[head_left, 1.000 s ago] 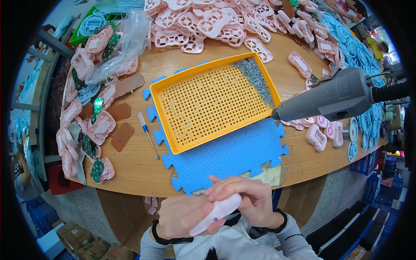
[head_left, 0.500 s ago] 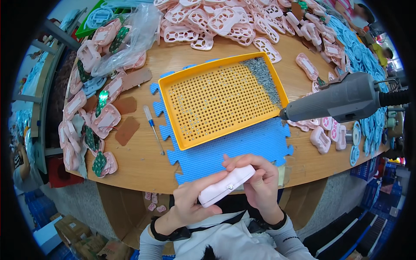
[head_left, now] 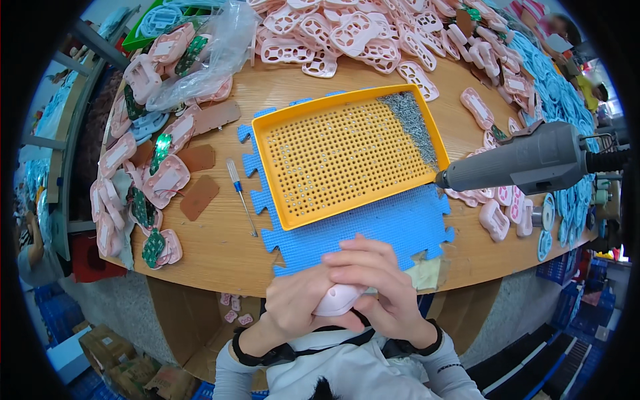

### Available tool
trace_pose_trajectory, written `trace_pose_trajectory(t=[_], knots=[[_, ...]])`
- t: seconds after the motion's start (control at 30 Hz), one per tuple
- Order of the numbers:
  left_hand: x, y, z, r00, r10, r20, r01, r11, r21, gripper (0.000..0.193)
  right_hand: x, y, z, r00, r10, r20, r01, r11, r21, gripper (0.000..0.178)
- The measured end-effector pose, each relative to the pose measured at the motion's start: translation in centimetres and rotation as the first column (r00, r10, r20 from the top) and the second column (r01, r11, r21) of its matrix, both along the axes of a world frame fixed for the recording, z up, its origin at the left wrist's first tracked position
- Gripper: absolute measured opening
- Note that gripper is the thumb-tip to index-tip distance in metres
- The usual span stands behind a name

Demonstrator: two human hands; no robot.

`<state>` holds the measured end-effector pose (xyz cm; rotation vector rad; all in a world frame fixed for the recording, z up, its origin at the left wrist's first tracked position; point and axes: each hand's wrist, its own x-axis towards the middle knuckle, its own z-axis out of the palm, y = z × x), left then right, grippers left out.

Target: Assembling electronic components into plastic toy housings using an electric screwdriver.

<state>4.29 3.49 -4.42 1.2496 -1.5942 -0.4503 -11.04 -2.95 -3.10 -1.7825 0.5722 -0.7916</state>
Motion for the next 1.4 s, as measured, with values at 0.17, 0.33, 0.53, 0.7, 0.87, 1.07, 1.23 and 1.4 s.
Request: trace_pose_trajectory(t=[0.17, 0.33, 0.53, 0.7, 0.87, 1.07, 1.23, 1.4], knots=[[0.2, 0.1, 1.0, 0.993, -0.107, 0.054, 0.102, 0.991, 0.089, 0.058, -0.2, 0.2, -0.3, 0.999, 0.035, 0.011, -0.035, 0.999, 0.039, 0.037], [-0.4, 1.1, 0.9, 0.987, -0.063, 0.151, 0.065, 0.998, -0.012, 0.053, -0.3, 1.3, 0.2, 0.997, 0.01, 0.072, -0.018, 0.994, 0.11, 0.04], [-0.2, 1.1, 1.3, 0.973, 0.024, 0.229, 0.01, 0.989, -0.148, 0.048, 0.0, 2.1, 0.6, 0.998, -0.036, 0.056, 0.021, 0.971, 0.24, 0.037], [0.8, 0.5, 1.9, 0.963, -0.193, 0.187, 0.166, 0.974, 0.152, 0.041, 0.2, 1.5, 1.0, 0.998, -0.031, 0.053, 0.016, 0.966, 0.259, 0.027], [0.4, -1.4, 0.7, 0.83, 0.195, -0.523, -0.026, 0.949, 0.313, 0.034, 0.8, -0.1, 0.0, 0.959, -0.184, 0.217, 0.072, 0.895, 0.44, 0.03], [0.1, -0.4, 0.5, 0.545, 0.269, -0.794, 0.259, 0.847, 0.465, 0.041, -0.3, -0.1, -1.2, 0.958, -0.209, 0.197, 0.036, 0.768, 0.639, 0.032], [0.2, 0.5, 1.6, 0.521, 0.229, -0.822, 0.354, 0.819, 0.453, 0.046, -1.3, -0.6, -1.2, 0.967, -0.141, 0.21, -0.038, 0.738, 0.674, 0.033], [0.2, 1.2, 0.4, 0.562, 0.157, -0.812, 0.344, 0.848, 0.403, 0.044, -1.6, -0.6, -1.2, 0.974, -0.108, 0.199, -0.049, 0.757, 0.652, 0.033]])
